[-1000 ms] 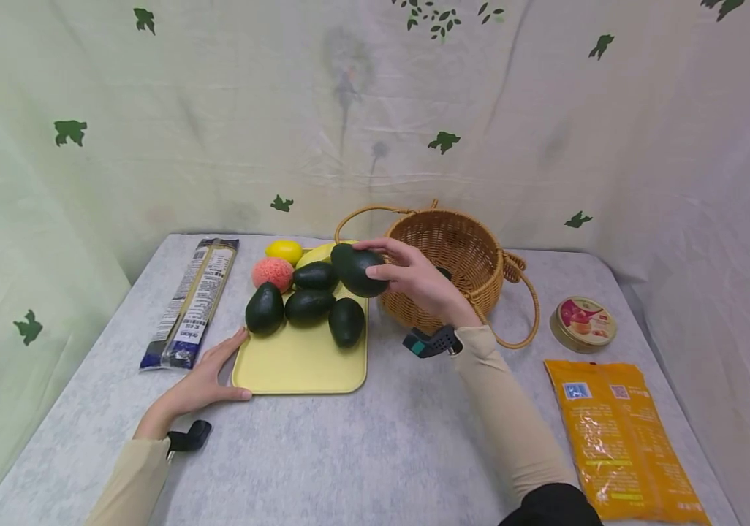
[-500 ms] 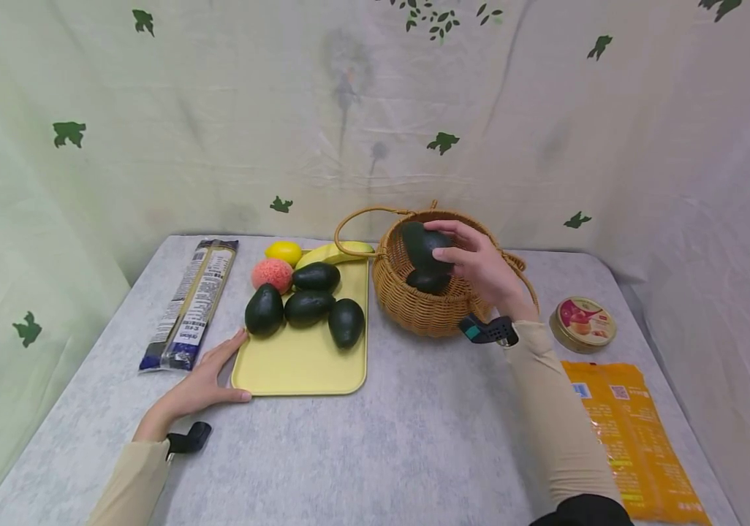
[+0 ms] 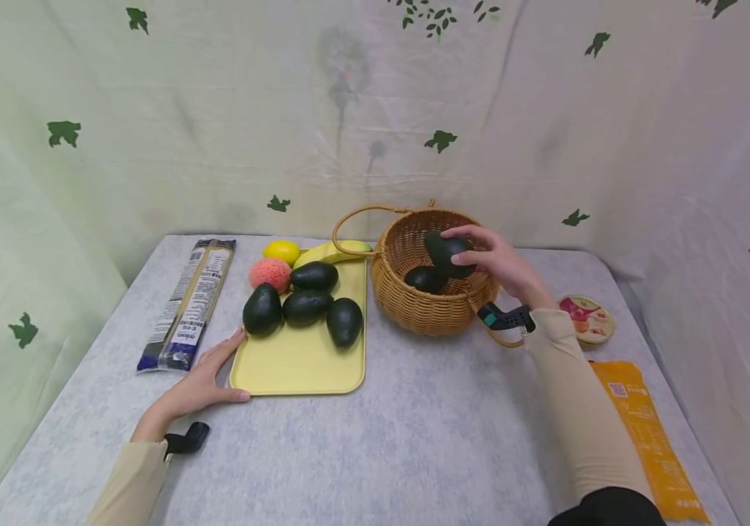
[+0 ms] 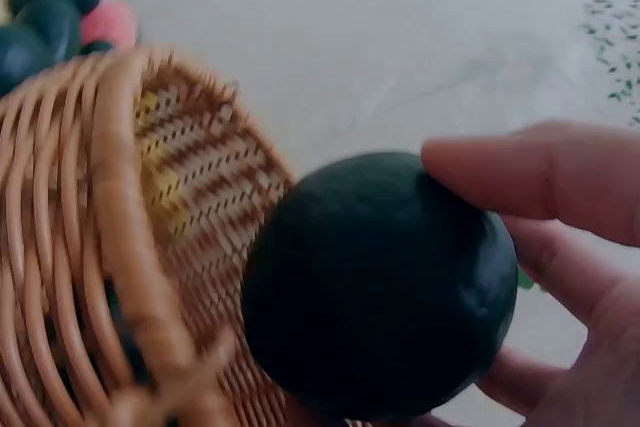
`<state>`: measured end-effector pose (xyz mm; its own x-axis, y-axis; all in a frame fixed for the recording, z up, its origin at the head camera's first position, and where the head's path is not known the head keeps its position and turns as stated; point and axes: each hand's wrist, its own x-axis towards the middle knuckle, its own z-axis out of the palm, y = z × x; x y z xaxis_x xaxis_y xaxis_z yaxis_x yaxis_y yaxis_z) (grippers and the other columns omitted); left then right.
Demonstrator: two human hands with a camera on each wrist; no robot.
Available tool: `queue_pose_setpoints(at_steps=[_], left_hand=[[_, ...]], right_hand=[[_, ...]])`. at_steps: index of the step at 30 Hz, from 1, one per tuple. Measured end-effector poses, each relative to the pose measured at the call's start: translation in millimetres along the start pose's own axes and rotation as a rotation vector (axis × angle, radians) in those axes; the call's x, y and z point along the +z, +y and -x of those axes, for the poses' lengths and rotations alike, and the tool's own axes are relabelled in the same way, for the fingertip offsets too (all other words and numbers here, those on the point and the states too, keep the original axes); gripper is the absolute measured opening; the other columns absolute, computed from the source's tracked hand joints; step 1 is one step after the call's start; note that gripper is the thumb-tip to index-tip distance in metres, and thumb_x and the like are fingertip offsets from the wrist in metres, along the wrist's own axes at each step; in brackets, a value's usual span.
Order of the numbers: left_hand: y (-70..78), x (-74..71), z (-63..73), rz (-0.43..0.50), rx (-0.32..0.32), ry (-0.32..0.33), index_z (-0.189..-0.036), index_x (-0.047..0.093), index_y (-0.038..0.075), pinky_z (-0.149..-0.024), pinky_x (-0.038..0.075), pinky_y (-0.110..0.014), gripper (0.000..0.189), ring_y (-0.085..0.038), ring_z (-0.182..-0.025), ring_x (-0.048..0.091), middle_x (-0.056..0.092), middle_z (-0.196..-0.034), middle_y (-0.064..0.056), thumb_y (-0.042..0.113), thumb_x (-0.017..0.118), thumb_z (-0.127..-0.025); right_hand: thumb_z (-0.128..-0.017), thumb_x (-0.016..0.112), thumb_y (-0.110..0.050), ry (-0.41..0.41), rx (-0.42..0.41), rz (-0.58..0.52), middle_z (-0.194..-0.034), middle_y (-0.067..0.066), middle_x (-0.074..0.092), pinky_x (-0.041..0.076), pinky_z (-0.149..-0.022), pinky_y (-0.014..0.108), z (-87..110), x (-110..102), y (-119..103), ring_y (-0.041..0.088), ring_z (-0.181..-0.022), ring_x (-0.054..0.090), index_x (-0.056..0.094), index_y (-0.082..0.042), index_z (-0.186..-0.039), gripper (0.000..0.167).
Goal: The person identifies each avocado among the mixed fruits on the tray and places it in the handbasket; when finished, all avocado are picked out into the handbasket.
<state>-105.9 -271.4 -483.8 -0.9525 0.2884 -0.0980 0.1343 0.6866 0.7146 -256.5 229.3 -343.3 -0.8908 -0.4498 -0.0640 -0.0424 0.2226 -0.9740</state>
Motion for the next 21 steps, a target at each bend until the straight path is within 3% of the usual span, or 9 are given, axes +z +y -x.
queue_pose_setpoints(at_steps=[5,13,21], left_hand=[[-0.2,0.2,-0.2,0.0,0.011,0.003,-0.153,0.018,0.003,-0.104,0.013,-0.065,0.111,-0.045,-0.138,0.01,0.014,-0.157,-0.019,0.038,0.084,-0.071],[0.1,0.2,-0.5,0.008,0.002,-0.001,-0.153,0.017,0.004,-0.103,0.013,-0.066,0.111,-0.045,-0.138,0.009,0.014,-0.157,-0.018,0.038,0.084,-0.071],[0.6,-0.4,-0.1,0.013,-0.005,-0.003,-0.154,0.016,0.006,-0.103,0.012,-0.067,0.111,-0.044,-0.139,0.008,0.014,-0.157,-0.017,0.037,0.084,-0.071]], right_hand=[[-0.093,0.063,-0.011,-0.064,0.03,0.127,-0.144,0.007,0.036,0.048,-0.083,0.036,-3.2,-5,0,0.029,-0.11,0.05,0.054,-0.009,-0.134,0.042],[-0.092,0.063,-0.009,-0.155,0.054,0.209,-0.143,0.006,0.039,0.044,-0.089,0.044,-9.9,-5,2,0.028,-0.112,0.053,0.054,-0.009,-0.134,0.043],[-0.096,0.051,0.001,-0.134,-0.036,0.231,-0.136,0.013,0.048,0.046,-0.092,0.038,-10.5,0,5,0.03,-0.116,0.052,0.053,-0.001,-0.131,0.035]])
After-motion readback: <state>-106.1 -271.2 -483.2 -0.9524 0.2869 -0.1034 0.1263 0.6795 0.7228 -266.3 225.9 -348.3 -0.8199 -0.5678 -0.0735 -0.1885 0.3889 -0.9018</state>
